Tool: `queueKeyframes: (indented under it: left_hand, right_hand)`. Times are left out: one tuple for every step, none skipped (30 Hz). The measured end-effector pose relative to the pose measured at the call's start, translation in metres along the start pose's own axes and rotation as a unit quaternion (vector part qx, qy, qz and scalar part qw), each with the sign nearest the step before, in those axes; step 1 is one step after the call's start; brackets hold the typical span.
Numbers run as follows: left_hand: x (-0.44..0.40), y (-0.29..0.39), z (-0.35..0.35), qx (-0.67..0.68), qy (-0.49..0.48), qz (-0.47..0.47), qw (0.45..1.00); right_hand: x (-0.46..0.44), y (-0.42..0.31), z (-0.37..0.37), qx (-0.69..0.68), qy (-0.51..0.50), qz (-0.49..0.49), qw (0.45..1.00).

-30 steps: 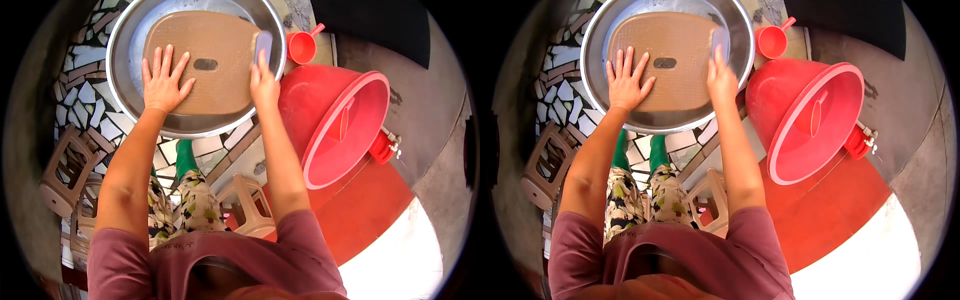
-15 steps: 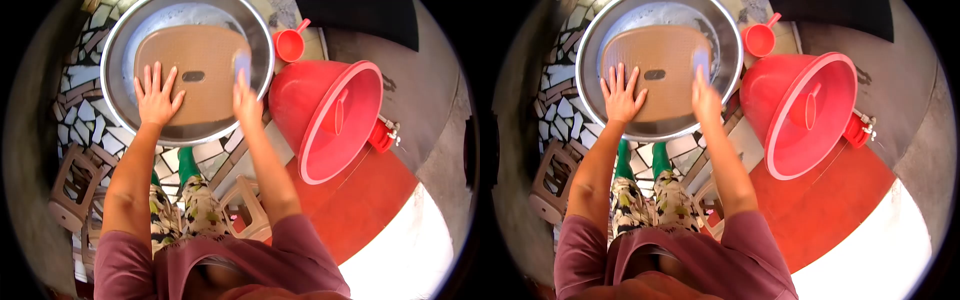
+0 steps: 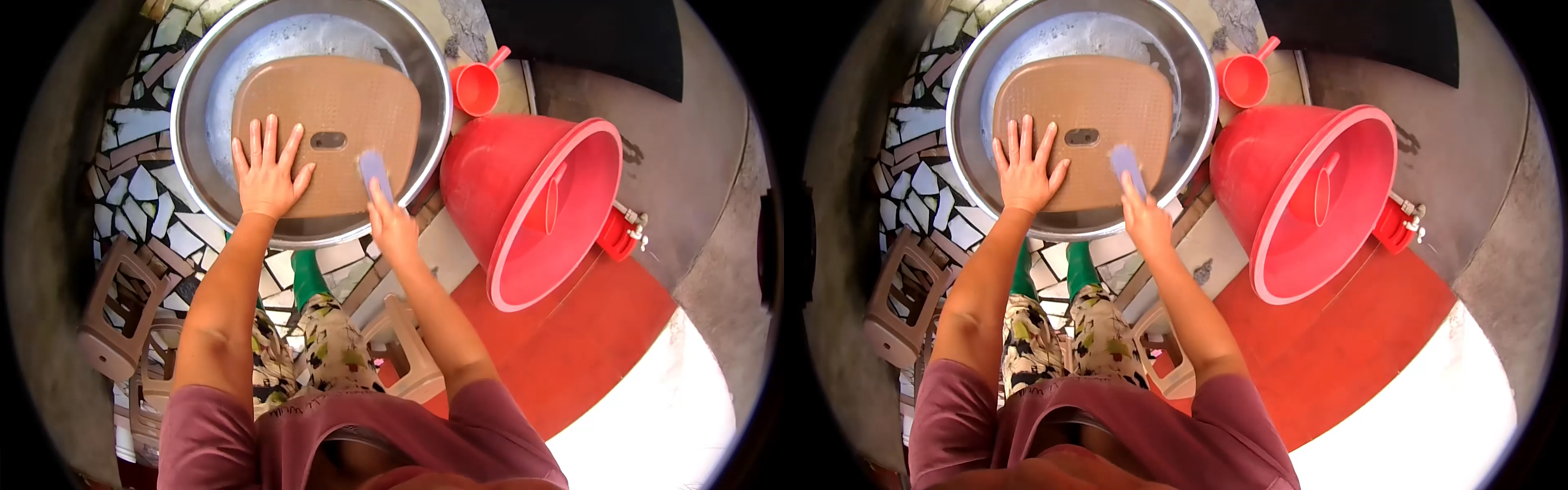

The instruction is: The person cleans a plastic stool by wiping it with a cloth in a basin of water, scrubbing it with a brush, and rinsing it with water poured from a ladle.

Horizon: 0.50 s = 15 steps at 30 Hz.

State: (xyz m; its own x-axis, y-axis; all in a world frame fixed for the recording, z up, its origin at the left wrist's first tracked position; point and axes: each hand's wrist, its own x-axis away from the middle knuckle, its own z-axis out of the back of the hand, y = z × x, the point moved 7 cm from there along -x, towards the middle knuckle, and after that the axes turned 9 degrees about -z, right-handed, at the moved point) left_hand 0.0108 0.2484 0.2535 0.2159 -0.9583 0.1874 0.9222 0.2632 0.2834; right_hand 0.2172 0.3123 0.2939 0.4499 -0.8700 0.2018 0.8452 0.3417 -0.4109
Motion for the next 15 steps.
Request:
queueKeyframes:
  left_hand:
    - [-0.002,0.001,0.002,0.004,0.014,-0.005,1.000]
    - [-0.001,0.002,0.004,0.007,0.028,-0.010,1.000]
    - [-0.001,0.002,0.004,0.006,0.005,-0.004,1.000]
    - [0.000,0.001,0.000,0.013,0.037,-0.010,0.999]
    - [0.000,-0.001,0.003,0.005,0.026,-0.003,1.000]
    - [0.000,0.002,0.006,0.003,0.013,-0.007,1.000]
    - [0.001,0.004,0.005,0.014,0.011,-0.012,1.000]
    - [0.000,0.001,0.004,0.021,0.018,-0.007,1.000]
    - [0.000,-0.001,0.003,0.024,0.018,-0.007,1.000]
    - [-0.002,-0.005,0.003,0.026,0.020,0.003,0.999]
    - [-0.001,-0.005,0.005,0.027,0.026,0.002,0.999]
    - [0.000,-0.002,0.005,0.029,0.028,-0.009,0.999]
    - [0.000,-0.001,0.005,0.029,0.033,-0.012,0.999]
    - [0.003,-0.002,0.004,0.024,0.034,-0.009,0.999]
    - [-0.001,-0.003,0.003,0.031,0.041,-0.008,0.999]
  right_hand:
    - [0.000,0.010,-0.008,0.037,-0.045,-0.045,0.997]
    - [-0.041,0.004,-0.008,0.068,-0.068,-0.086,0.992]
    - [-0.084,-0.008,0.000,0.033,-0.007,-0.066,0.997]
    - [-0.116,-0.021,0.006,0.026,0.013,-0.070,0.997]
    - [-0.117,-0.029,0.002,0.021,0.008,-0.062,0.998]
    - [-0.113,-0.032,0.002,0.023,0.007,-0.063,0.998]
    - [-0.083,-0.025,-0.006,0.032,-0.054,-0.083,0.995]
    - [-0.043,-0.015,-0.018,0.040,-0.112,-0.089,0.989]
    - [-0.001,-0.004,-0.024,0.026,-0.124,-0.063,0.990]
    - [0.028,0.005,-0.029,0.012,-0.145,-0.039,0.989]
    - [0.022,0.001,-0.026,-0.002,-0.126,-0.037,0.991]
    - [-0.004,-0.016,-0.015,0.028,-0.029,0.019,0.999]
    - [-0.040,-0.013,-0.023,0.046,-0.106,-0.088,0.989]
    - [-0.081,-0.023,-0.021,0.012,-0.013,-0.049,0.999]
    - [-0.117,-0.040,-0.015,0.017,0.012,-0.041,0.999]
